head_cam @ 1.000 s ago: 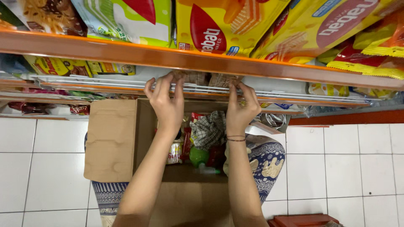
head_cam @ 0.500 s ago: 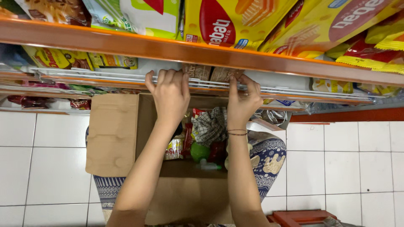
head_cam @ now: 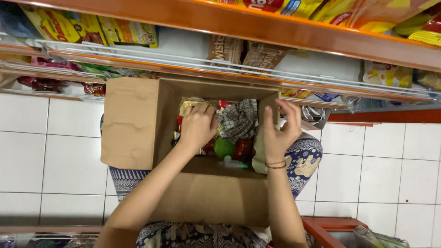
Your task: The person wipes down a store shelf with a cloth, then picks up snack items from a cardboard box on the floor, scans their barcodes with a handheld scanner, and places them onto the shelf.
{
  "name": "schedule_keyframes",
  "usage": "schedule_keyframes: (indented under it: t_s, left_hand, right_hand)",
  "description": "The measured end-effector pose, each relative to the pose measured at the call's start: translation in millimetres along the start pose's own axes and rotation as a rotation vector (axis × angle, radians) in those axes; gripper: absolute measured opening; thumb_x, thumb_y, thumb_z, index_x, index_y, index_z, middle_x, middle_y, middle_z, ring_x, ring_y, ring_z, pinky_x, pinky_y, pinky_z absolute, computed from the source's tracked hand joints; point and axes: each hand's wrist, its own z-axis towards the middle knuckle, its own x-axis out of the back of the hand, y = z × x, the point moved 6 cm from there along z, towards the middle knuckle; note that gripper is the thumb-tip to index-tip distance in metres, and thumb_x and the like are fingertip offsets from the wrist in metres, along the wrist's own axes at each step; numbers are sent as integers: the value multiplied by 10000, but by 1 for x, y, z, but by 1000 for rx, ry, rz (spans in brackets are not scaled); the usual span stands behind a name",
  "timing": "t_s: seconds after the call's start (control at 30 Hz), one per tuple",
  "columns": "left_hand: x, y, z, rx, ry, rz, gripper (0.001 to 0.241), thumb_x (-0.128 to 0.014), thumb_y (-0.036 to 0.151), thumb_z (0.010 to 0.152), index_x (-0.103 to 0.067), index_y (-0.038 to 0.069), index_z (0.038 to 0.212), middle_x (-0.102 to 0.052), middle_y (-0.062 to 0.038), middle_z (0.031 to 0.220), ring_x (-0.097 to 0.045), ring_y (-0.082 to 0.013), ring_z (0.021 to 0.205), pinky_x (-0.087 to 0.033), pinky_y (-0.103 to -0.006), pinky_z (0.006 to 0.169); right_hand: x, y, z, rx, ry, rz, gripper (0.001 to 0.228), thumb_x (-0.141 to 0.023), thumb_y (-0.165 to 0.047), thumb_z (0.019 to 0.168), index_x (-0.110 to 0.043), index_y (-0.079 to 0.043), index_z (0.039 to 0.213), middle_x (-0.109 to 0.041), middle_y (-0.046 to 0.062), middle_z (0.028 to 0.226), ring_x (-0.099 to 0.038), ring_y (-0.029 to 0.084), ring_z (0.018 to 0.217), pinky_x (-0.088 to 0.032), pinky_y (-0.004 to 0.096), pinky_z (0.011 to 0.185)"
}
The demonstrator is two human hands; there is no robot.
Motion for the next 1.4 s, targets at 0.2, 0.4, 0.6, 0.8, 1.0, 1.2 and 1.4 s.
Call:
schedule_keyframes:
  t_s: [0.2,0.4,0.6,0.8,1.0,1.2,1.4]
  left_hand:
    - [-191,-113,-18,376,-772,89,300,-668,231,900,-747,33,1111,-711,-229,1195,-697,-368,1118,-573,-456,925]
    - [-316,-162,-64,466,-827,128,251,-683,164,867,-750,4,1048,-688,-265,1152,-682,-407,1089,-570,-481,899]
    - [-322,-163,-65,580,-578,21,228,-711,118,815,-778,-13,990,-750,-273,1027,-746,-400,994,-608,-454,848]
    - [-303,-165,-63,697,-476,-85,417,-733,45,764,-624,-8,1163,-722,-296,1002,-740,-433,909,-620,-493,738]
    - [-231,-122,-36,622,-439,-30,366,-786,211,753,-698,-5,1035,-745,-252,972,-731,-409,939,-597,-478,822]
    - [-81,-61,-3,574,-429,-94,422,-823,376,772,-768,-19,912,-734,-255,939,-726,-395,928,-585,-477,821]
    - [6,37,-25,337,-178,-536,281,-694,247,848,-720,24,1016,-737,-219,865,-746,-353,792,-592,-431,737]
  right_hand:
    - [-27,22,-36,-197,-185,84,212,-770,11,911,-724,-10,1117,-681,86,1066,-672,160,916,-555,293,831]
    - [-46,33,-49,-214,-248,105,226,-766,-10,895,-737,-32,1118,-708,76,1061,-692,149,911,-569,279,826]
    - [-45,37,-50,-248,-242,78,215,-768,-5,881,-731,-26,1091,-711,77,1015,-700,146,882,-559,274,807]
    - [-48,44,-51,-290,-239,98,219,-760,11,871,-728,-19,1085,-700,76,980,-675,142,834,-552,271,780]
    - [-48,46,-50,-311,-261,111,216,-748,15,880,-728,-19,1092,-704,70,999,-685,135,855,-558,268,787]
    - [-59,62,-63,-436,-446,143,301,-719,-48,890,-700,-9,1188,-698,73,1035,-689,131,867,-568,282,752]
    - [-89,113,-130,-982,-590,726,378,-644,-287,1034,-619,-6,1285,-670,95,1115,-678,162,940,-573,319,769]
